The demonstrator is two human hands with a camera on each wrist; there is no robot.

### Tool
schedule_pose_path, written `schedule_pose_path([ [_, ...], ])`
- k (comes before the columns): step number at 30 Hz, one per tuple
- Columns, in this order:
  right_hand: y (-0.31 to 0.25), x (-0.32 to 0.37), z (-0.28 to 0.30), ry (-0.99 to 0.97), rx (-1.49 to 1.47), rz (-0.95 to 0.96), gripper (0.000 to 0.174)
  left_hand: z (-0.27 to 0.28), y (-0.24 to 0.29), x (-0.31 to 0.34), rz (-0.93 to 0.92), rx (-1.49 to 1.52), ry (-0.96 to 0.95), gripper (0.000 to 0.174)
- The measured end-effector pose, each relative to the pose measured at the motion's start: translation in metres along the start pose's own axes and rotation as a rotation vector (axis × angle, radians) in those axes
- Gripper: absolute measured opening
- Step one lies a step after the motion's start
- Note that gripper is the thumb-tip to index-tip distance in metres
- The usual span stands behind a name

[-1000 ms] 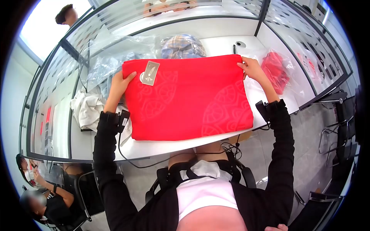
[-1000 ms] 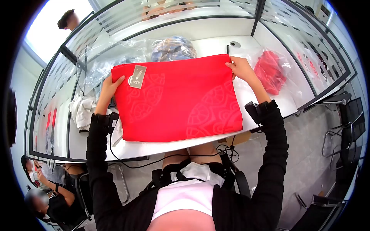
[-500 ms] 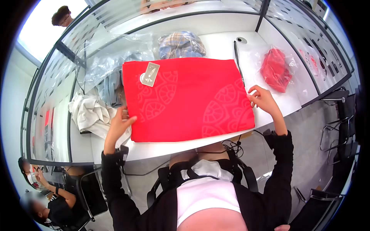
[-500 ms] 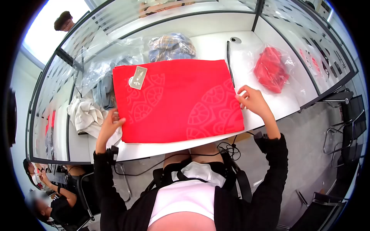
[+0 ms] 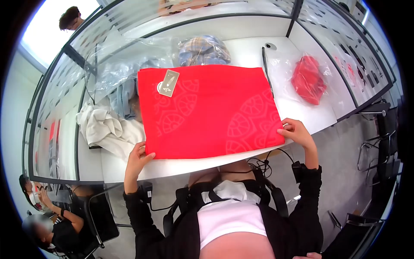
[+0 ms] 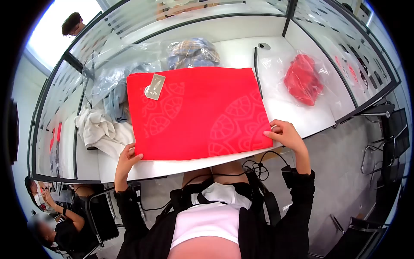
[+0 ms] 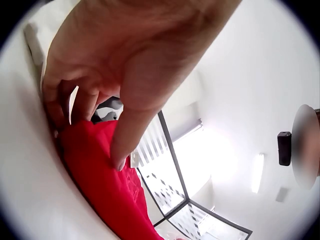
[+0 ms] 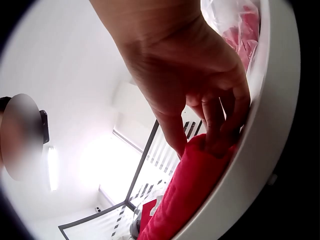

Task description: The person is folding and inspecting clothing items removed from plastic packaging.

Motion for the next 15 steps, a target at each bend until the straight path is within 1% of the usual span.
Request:
schedule_pose_path([
  [1,0.003,-0.002,-0.002,0.006,-0.038,0.012,0.02,-0.002,0.001,0.004,-0.007,-0.02,0.004,0.051],
  [4,-0.011,0.002,-0.001,-0.046,0.024,-0.011,0.02,-0.008,0.004,0.013,0.002,-0.024,0.052,0.045],
  [7,-0.005,-0.001,0.0,-0.04,0.065,-0.004,0.022,-0.01,0.004,0.014,-0.002,-0.007,0.077,0.041],
  [11,-0.003,0.007,-0.004,-0.039,0.032,-0.001,0.025,-0.014,0.014,0.026,0.008,-0.046,0.095,0.035],
  [14,0.002,0.011,-0.001,-0.032,0.109,0.013,0.026,-0.017,0.012,0.03,-0.003,-0.082,0.103,0.029],
  [15,0.003,0.013,0.0,-0.036,0.116,-0.017,0.025,-0.017,0.01,0.034,0.006,-0.082,0.099,0.029],
])
Point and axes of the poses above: each hand's wrist, its own x-axis away from the middle knuckle, its own z-axis out of the back of the hand, y = z × x, the point moved 1 cm from there along -x, towards the middle knuckle, and after that the axes turned 5 degrees about -z, right-handed, at the moved point
